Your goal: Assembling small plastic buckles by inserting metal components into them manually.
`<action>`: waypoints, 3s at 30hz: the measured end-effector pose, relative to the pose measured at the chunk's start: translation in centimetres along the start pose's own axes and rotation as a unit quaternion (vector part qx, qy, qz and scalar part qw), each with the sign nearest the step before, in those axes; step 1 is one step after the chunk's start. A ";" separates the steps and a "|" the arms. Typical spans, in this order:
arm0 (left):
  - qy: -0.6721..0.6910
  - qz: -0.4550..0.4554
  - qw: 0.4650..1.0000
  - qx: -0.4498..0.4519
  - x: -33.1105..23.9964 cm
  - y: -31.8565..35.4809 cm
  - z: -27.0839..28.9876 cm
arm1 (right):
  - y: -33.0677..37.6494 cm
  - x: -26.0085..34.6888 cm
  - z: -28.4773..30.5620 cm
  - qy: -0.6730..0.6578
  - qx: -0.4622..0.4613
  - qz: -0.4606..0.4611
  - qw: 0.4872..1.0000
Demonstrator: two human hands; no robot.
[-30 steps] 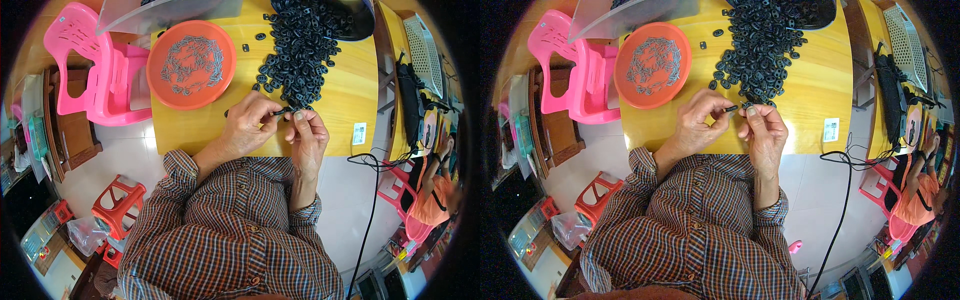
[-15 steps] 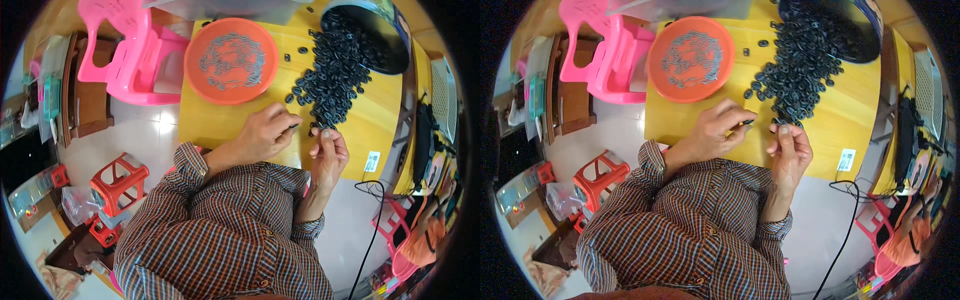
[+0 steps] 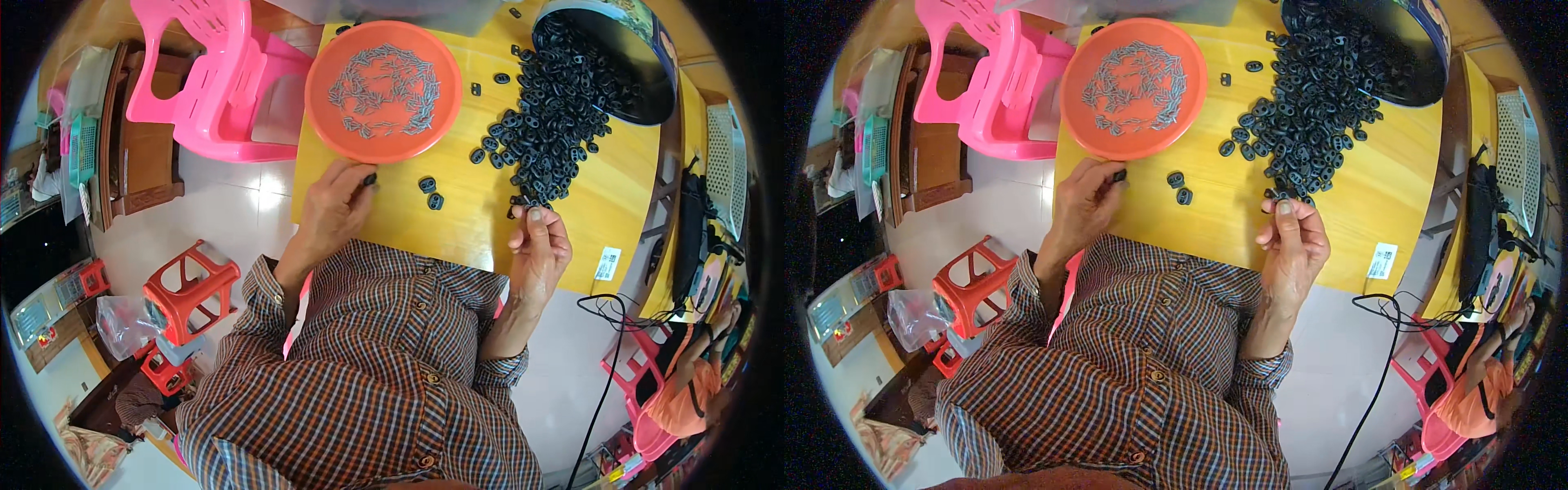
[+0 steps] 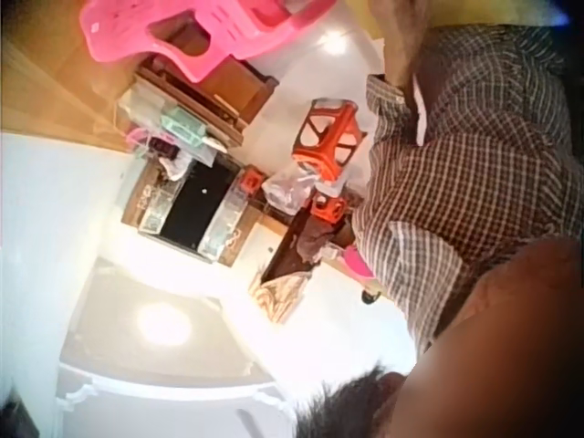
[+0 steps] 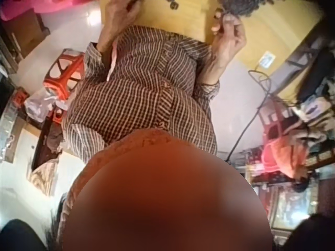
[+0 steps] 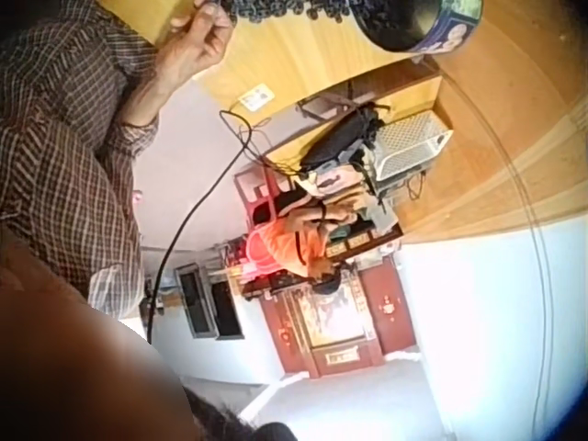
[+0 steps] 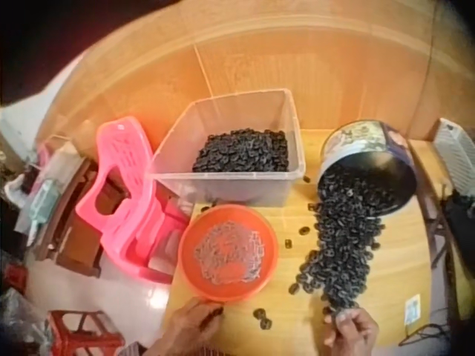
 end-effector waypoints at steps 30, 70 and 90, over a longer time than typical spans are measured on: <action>-0.152 -0.170 0.973 -0.012 -9.1 -5.3 -8.4 | -0.1 1.8 2.7 -0.040 -0.067 0.043 0.996; 0.607 0.127 0.754 0.215 -6.4 -5.0 -13.0 | 0.8 0.5 -0.7 -0.013 0.026 0.006 1.000; 0.554 0.094 0.793 0.236 -6.4 -4.6 -13.6 | 1.0 0.8 -0.4 0.036 -0.024 0.017 0.999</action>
Point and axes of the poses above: each hand's wrist, its own y-axis away from the middle knuckle, its own z-axis out of the back of the hand, x = y × z, the point moved 8 cm from there along -y, towards the middle knuckle, and after that the axes turned 3 degrees about x, right-handed, at the moved point
